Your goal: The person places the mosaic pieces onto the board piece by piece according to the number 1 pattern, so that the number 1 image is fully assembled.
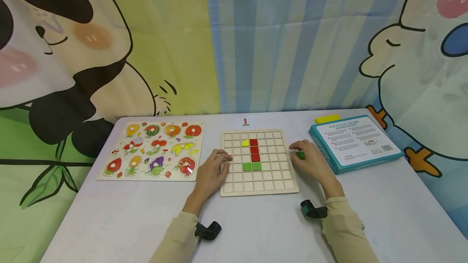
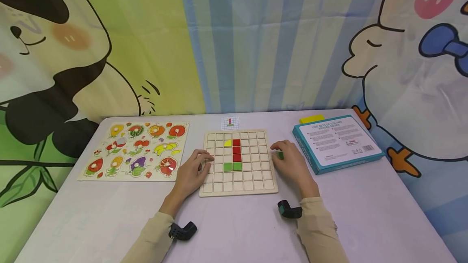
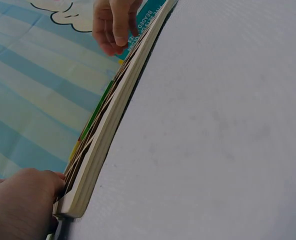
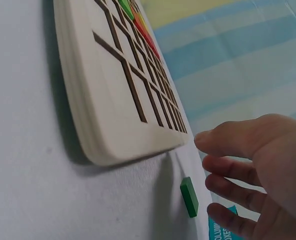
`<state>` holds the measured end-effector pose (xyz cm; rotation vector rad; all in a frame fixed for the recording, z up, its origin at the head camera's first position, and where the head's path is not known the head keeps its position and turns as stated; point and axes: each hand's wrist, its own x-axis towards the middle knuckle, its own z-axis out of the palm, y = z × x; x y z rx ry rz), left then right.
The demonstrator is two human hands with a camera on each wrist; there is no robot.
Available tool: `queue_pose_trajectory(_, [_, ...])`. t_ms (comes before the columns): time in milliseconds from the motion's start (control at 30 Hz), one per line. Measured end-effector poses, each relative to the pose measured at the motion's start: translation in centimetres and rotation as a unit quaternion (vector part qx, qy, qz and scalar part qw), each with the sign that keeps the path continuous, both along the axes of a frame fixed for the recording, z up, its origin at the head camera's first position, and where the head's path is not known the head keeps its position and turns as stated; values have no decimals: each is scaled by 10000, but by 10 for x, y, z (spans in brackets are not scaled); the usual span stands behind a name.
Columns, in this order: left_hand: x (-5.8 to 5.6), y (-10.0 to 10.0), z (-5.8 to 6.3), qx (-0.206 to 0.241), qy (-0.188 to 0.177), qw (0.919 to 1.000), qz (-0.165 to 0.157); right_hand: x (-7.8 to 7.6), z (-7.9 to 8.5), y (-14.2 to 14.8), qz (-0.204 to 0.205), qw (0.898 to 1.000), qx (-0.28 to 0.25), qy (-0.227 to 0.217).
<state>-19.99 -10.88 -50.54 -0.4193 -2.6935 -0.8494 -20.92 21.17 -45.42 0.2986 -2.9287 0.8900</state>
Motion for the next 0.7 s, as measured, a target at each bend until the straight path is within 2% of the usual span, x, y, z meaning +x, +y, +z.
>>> queue_pose_trajectory(233, [1, 0, 1, -25, -10, 10000, 0, 2, 0, 8, -239, 9996, 169, -54])
queue_pose_trajectory(500, [0, 0, 0, -25, 19, 10000, 3, 3, -2, 10, -295, 9986, 315, -303])
queue_pose_trajectory(700, [0, 0, 0, 4, 2, 10000, -3, 4, -2, 10, -402, 9977, 436, -327])
